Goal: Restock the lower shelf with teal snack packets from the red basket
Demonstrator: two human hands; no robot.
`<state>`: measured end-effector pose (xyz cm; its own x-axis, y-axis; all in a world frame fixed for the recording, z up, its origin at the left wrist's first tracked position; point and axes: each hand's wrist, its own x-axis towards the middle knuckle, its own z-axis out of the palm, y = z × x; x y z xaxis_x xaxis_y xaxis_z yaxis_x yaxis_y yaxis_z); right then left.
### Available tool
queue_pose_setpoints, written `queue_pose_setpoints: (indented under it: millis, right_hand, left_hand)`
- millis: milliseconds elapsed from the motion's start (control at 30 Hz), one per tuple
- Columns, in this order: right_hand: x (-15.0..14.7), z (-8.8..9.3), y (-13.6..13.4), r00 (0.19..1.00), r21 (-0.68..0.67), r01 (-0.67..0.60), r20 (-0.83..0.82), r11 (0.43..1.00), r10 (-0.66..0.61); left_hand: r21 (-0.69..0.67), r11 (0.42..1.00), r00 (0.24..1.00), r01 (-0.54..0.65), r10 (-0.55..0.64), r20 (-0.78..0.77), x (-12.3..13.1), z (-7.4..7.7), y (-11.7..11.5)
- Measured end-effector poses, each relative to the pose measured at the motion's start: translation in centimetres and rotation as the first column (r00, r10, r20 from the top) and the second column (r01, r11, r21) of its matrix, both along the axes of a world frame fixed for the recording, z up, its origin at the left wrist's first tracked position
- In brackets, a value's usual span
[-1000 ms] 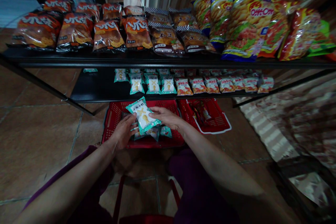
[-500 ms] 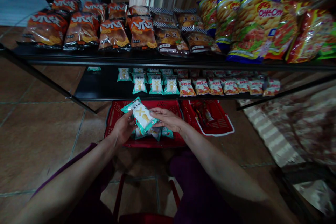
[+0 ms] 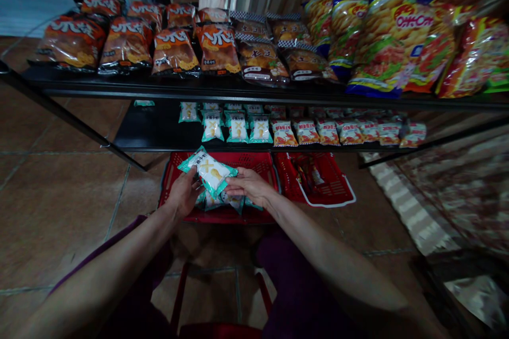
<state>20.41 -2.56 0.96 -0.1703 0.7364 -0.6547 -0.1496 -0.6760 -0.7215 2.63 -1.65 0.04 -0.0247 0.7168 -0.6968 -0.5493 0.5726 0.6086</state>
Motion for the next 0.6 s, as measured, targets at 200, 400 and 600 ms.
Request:
queue_pose_setpoints:
  millis: [200,400,600]
  right_hand:
    - [-0.09,0.57,0.09,1.0,-0.012,-0.007,-0.026,1.0,0.006]
    - [-0.02,0.81,0.15,0.998,-0.003,-0.027,-0.056,1.0,0.026]
    - [-0.04,1.07,0.01,0.999,-0.002,-0.022,-0.046,1.0,0.022]
  left_hand:
    - [-0.02,1.0,1.0,-0.004,0.004,-0.013,-0.09,-0.36,0.19]
    - [-0.097,0.995,0.999,-0.033,0.033,-0.003,0.29,0.11,0.28]
    - [-0.11,0.993,0.999,-0.036,0.037,0.013,0.41,0.24,0.23]
